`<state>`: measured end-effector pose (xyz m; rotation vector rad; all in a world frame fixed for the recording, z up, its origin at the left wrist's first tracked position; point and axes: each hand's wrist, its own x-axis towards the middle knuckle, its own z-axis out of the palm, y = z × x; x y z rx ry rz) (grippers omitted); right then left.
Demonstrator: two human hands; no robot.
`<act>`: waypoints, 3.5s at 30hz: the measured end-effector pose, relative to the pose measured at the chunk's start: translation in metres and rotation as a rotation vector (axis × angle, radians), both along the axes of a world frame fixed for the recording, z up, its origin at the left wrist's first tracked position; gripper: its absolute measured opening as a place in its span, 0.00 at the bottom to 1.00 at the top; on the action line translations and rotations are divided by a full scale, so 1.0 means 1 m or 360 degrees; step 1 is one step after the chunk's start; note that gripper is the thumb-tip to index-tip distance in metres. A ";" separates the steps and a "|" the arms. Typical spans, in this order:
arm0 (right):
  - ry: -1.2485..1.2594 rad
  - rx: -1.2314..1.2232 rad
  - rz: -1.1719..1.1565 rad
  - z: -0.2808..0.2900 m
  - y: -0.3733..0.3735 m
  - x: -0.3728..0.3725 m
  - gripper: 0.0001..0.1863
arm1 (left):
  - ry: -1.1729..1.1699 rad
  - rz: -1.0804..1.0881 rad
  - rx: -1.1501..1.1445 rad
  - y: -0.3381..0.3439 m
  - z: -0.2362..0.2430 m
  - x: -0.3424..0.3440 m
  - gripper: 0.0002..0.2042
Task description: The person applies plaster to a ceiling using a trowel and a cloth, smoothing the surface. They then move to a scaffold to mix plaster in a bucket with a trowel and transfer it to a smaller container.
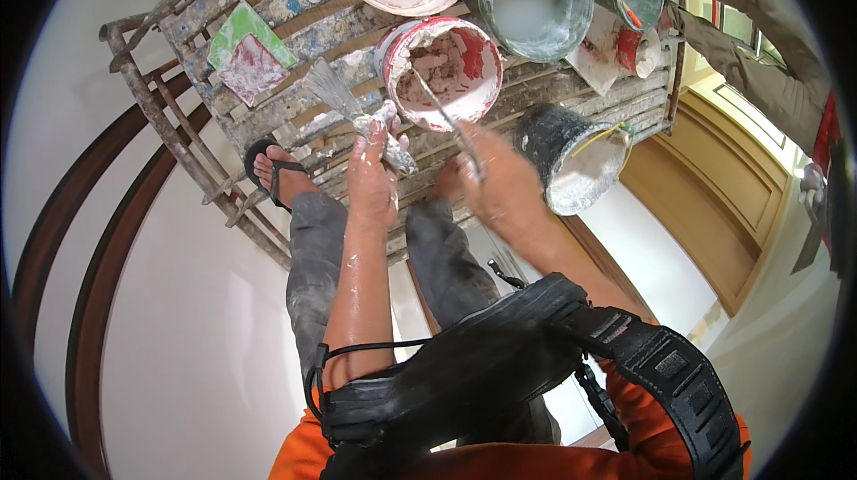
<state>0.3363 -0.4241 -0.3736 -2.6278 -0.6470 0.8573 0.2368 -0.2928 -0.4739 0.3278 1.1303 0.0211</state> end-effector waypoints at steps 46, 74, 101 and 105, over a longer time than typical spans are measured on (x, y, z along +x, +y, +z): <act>0.0354 -0.0062 -0.0691 0.015 0.059 0.022 0.23 | 0.0022 -0.0451 0.0294 -0.001 -0.011 -0.007 0.20; 0.0369 -0.0256 -0.0548 0.039 -0.012 -0.029 0.19 | -0.0077 -0.1609 0.1031 -0.006 0.027 0.002 0.13; 0.0210 -0.0195 -0.0471 -0.009 -0.003 -0.004 0.17 | 0.0102 -0.1764 0.0877 -0.012 0.035 0.011 0.13; 0.0424 -0.0316 -0.0296 0.023 0.011 -0.027 0.16 | 0.0148 -0.1708 0.0908 -0.005 0.023 0.001 0.14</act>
